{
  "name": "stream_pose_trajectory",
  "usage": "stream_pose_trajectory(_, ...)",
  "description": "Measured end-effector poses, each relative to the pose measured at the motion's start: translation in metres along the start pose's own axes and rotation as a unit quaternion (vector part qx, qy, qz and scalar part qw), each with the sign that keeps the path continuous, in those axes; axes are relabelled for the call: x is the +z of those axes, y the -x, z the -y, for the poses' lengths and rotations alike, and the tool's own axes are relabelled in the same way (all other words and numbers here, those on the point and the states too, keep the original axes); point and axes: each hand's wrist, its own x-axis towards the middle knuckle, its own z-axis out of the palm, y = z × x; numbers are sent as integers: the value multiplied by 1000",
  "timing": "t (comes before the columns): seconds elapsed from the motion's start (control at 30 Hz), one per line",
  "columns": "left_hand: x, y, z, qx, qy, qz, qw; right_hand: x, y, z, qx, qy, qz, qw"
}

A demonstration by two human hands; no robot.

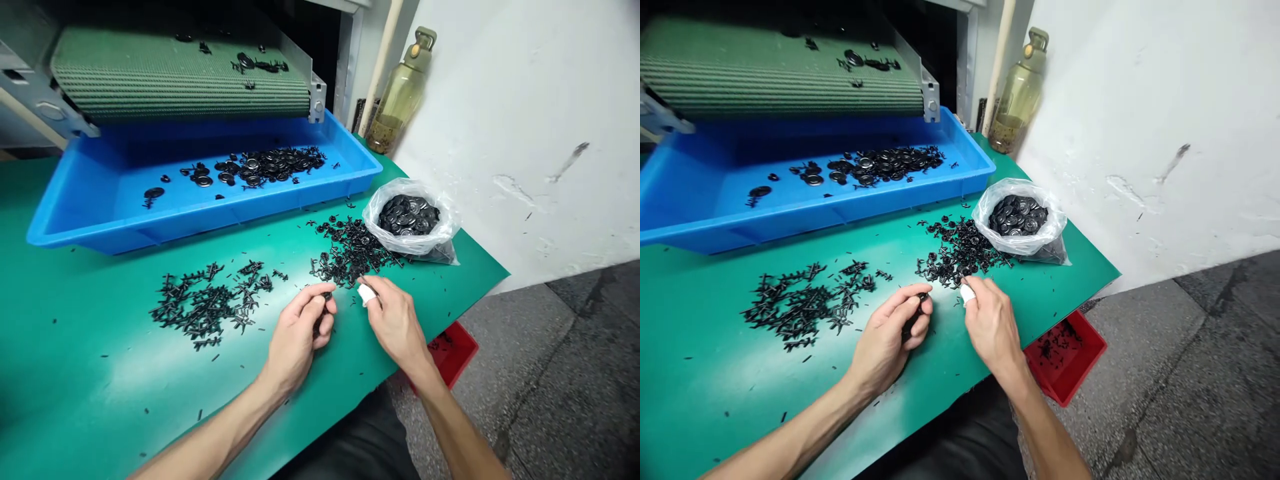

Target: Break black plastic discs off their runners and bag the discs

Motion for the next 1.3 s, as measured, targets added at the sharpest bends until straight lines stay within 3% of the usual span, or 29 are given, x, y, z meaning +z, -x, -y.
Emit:
stream_pose_trajectory(0.17, -4, -3, -8, -27, 94, 28, 995, -1, -17, -8, -57, 80, 21, 995)
stream_pose_trajectory(0.3, -6, -2, -7, -30, 72, 50, 996, 2, -22, -6, -71, 69, 17, 995)
stream_pose_trajectory(0.47, -3, -2, -8, -42, 60, 73, 995, -7, -17, -4, 16, -98, 64, 993)
stream_pose_trajectory(0.6, 0, -4, -9, -73, 32, 67, 995, -11, -12, 0, 77, -290, 119, 946)
stream_pose_trajectory(0.7, 0, -3, -6, -70, 5, 68, 995, -9, -7, 4, 99, -334, 135, 928)
stream_pose_trajectory(0.93, -4, -2, 0, -57, -59, 92, 992, -5, 3, 10, 98, -270, 120, 950)
stream_pose_trajectory(1.17, -8, -6, -5, -75, -64, 117, 988, -12, 4, 14, -33, -157, 94, 983)
stream_pose_trajectory(1.3, -9, -7, -6, -74, -80, 134, 985, -13, 3, 10, -48, -133, 64, 988)
